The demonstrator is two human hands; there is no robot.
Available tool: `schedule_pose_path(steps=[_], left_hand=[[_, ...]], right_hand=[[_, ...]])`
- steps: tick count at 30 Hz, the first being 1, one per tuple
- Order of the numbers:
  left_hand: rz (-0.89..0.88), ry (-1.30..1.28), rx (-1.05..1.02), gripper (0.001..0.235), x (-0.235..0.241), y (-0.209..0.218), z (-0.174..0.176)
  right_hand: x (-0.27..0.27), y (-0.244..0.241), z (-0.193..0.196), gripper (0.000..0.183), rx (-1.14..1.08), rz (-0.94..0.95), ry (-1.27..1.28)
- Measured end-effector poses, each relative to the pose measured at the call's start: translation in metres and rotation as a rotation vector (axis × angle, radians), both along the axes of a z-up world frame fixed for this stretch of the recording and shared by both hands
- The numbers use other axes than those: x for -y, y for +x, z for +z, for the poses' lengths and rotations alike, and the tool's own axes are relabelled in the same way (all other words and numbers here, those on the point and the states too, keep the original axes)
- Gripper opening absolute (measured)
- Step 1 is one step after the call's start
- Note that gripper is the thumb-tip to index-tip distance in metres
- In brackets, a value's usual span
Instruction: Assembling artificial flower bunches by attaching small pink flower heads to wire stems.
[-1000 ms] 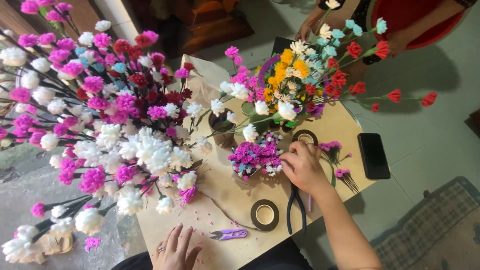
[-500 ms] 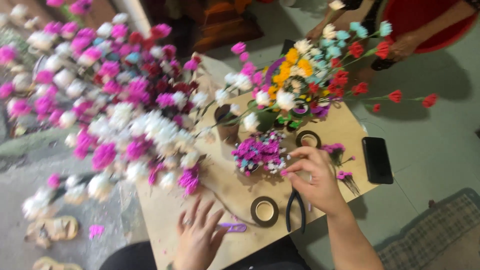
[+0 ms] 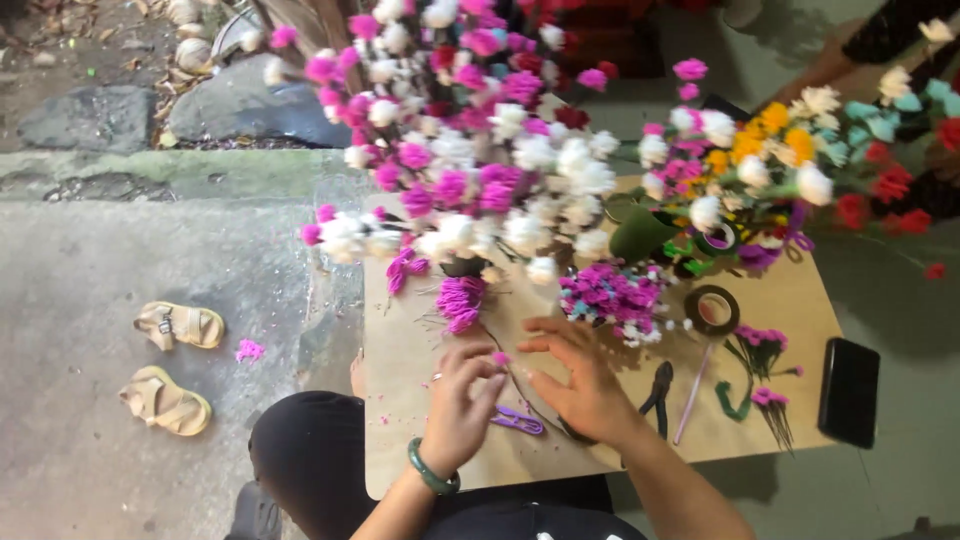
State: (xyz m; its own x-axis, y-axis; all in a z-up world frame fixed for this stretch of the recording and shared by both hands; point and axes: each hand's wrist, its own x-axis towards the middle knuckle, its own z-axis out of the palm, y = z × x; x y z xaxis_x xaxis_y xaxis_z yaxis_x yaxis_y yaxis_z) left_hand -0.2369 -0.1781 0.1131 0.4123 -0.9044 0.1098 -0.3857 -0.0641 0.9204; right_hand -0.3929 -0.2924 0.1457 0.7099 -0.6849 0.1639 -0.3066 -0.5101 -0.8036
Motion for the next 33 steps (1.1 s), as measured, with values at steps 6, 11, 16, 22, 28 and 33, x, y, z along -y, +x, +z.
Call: schedule_pose_path(steps=[6,11,16,22,28,33], left_hand=[[0.209,-0.059,-0.912,0.010,-0.019,0.020,-0.050],[0.229,-0.115,-1.093,0.008,-0.020,0.024,-0.057],[0.253,-0.201,-1.352,0.009,-0.015,0.038,-0.057],[0.441,-0.320,-1.065,0.034,-0.020,0.084,-0.034],[0.193,-0.046,-0.287,0.068,-0.032,0.056,-0.023],[0.047,0.144,-0.837,0.042,-0.016,0.024,-0.028]], right_hand=[[-0.032,0.039,-0.035,0.020,-0.096,0.040,0.444],[-0.035,0.055,-0.035,0.012,-0.020,0.055,0.569],[-0.040,0.054,-0.040,0.017,0.048,0.086,0.982],[-0.047,0.035,-0.049,0.015,0.084,-0.013,0.969],[-0.038,0.018,-0.044,0.018,0.120,-0.051,0.962],[-0.040,0.007,-0.038,0.018,0.108,-0.059,0.990]])
